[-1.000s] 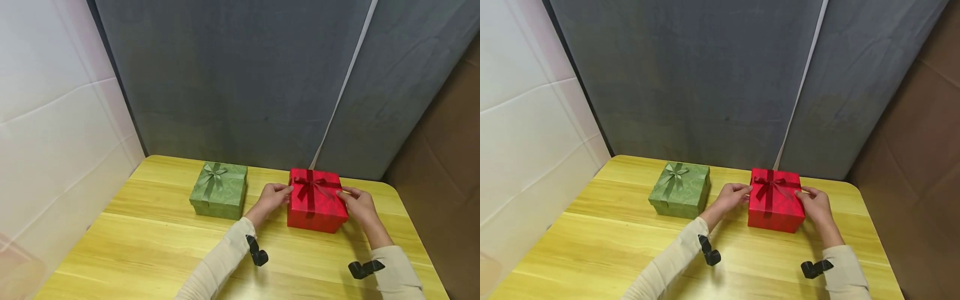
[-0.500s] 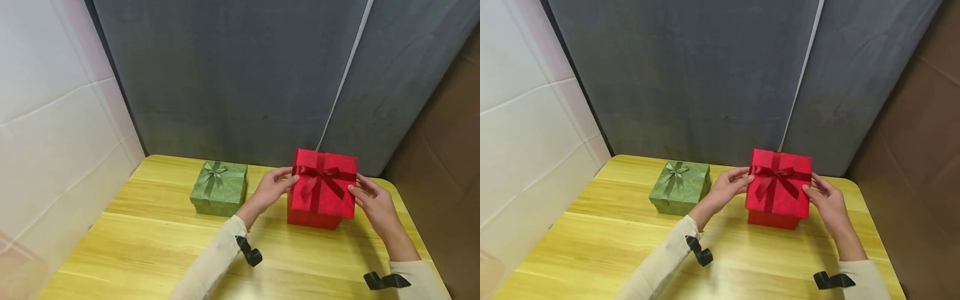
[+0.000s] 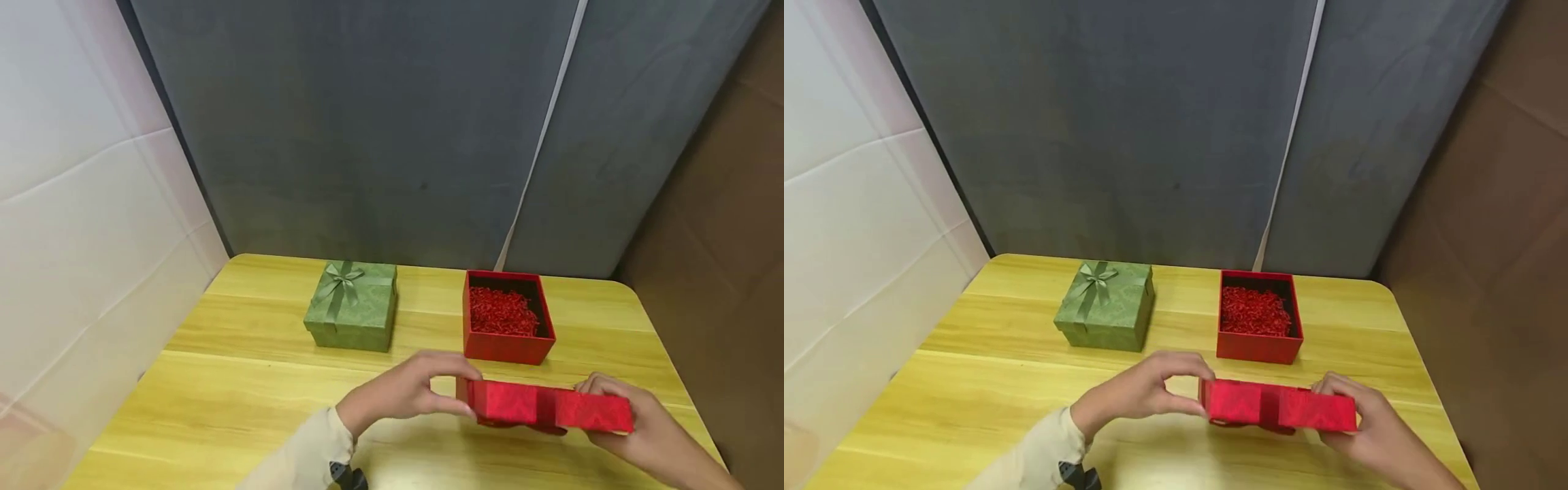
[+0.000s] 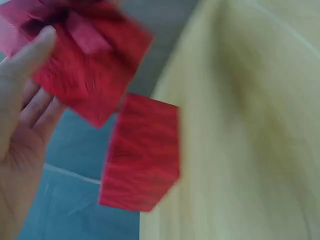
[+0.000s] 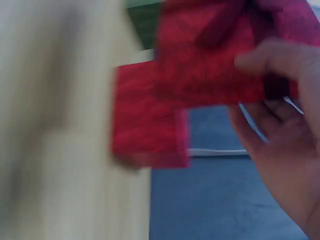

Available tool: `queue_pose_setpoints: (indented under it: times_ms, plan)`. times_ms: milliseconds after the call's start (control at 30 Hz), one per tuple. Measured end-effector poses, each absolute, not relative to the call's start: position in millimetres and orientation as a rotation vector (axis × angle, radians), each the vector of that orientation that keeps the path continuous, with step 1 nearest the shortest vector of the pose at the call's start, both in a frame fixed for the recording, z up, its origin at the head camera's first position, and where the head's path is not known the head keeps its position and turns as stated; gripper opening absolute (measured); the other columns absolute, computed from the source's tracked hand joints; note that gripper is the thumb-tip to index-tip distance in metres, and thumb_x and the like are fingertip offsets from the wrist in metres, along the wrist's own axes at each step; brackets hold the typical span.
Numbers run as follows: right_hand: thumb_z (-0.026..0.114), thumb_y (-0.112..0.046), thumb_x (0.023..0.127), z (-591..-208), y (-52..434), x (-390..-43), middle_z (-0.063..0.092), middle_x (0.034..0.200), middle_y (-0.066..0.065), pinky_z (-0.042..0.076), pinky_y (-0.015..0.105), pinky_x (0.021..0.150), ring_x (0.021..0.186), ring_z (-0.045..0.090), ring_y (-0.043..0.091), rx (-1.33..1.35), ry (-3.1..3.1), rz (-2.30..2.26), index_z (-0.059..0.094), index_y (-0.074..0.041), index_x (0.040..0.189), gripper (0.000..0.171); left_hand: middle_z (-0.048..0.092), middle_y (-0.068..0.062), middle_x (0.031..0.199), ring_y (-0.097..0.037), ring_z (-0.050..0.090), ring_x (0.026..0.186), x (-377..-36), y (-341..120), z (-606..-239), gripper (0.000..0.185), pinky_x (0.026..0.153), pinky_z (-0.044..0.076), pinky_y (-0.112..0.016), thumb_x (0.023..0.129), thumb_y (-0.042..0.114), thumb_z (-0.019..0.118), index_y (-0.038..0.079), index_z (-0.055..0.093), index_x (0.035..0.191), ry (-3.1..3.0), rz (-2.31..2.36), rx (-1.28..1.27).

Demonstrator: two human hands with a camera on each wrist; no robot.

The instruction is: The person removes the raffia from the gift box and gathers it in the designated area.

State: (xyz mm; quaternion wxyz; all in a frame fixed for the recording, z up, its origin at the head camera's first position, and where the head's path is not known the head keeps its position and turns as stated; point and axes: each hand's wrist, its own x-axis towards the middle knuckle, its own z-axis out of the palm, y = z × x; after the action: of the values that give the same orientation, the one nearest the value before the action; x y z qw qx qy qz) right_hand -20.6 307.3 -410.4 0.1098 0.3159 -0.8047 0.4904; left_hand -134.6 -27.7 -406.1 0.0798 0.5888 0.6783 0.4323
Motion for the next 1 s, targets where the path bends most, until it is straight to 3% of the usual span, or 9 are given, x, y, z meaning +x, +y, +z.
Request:
queue_pose_setpoints:
  times_ms: [67,167,333,500,733,900,1000]
  plan:
    - [0.068,0.001,0.097,-426.1,302.7,-20.7,0.057,0.093,-0.005,0.044,0.016,0.079,0.092,0.055,0.01,1.019,-2.352,1.146,0.057,-0.013,0.088,0.02,0.07,0.001,0.109,-0.005,0.063,0.104,-129.1,-27.8,-417.6,0.017,0.094,0.049,-0.014,0.095,0.014,0.076,0.013,0.072,0.112,2.221,0.925,2.005]
    - [0.048,-0.028,0.109,-448.0,298.9,-20.8,0.057,0.097,-0.006,0.041,0.015,0.084,0.095,0.053,0.01,1.045,-2.325,0.733,0.055,-0.016,0.085,0.028,0.064,0.008,0.102,-0.005,0.057,0.098,-125.8,-24.5,-435.2,0.005,0.089,0.045,-0.01,0.1,0.019,0.07,0.022,0.072,0.103,2.404,0.433,2.249]
    - [0.037,-0.045,0.111,-481.4,296.9,-15.4,0.063,0.106,0.0,0.044,0.028,0.086,0.096,0.056,0.014,1.027,-2.39,0.403,0.062,-0.016,0.089,0.043,0.061,0.012,0.097,-0.005,0.051,0.094,-127.3,-19.0,-461.9,0.014,0.086,0.044,-0.014,0.1,0.016,0.066,0.029,0.072,0.103,2.513,0.014,2.318]
    - [0.026,-0.043,0.113,-511.2,299.8,-13.0,0.064,0.104,0.003,0.044,0.037,0.081,0.095,0.06,0.019,1.043,-2.354,0.277,0.061,-0.014,0.089,0.052,0.059,0.015,0.096,-0.005,0.051,0.096,-126.9,-12.5,-477.2,0.017,0.089,0.043,-0.014,0.098,0.017,0.063,0.032,0.071,0.103,2.523,-0.181,2.331]
    - [0.033,-0.052,0.11,-528.1,303.2,-12.6,0.065,0.105,0.002,0.045,0.04,0.08,0.096,0.062,0.02,1.035,-2.375,0.233,0.062,-0.016,0.088,0.051,0.06,0.016,0.098,-0.002,0.054,0.101,-128.0,-9.1,-487.2,0.016,0.098,0.041,-0.013,0.097,0.02,0.063,0.031,0.072,0.103,2.505,-0.219,2.313]
    - [0.029,-0.043,0.114,-530.5,303.0,-11.8,0.065,0.103,0.001,0.046,0.039,0.079,0.095,0.062,0.018,1.032,-2.35,0.218,0.062,-0.017,0.085,0.051,0.06,0.017,0.1,0.0,0.056,0.11,-126.6,-9.0,-486.3,0.016,0.113,0.033,-0.016,0.097,0.018,0.063,0.031,0.07,0.103,2.507,-0.299,2.308]
    - [0.029,-0.039,0.114,-531.4,303.9,-11.2,0.065,0.102,0.001,0.045,0.038,0.079,0.094,0.062,0.018,1.037,-2.335,0.218,0.062,-0.017,0.083,0.05,0.06,0.017,0.1,-0.001,0.056,0.112,-126.5,-8.1,-486.2,0.015,0.115,0.031,-0.017,0.097,0.017,0.062,0.03,0.069,0.101,2.503,-0.318,2.319]
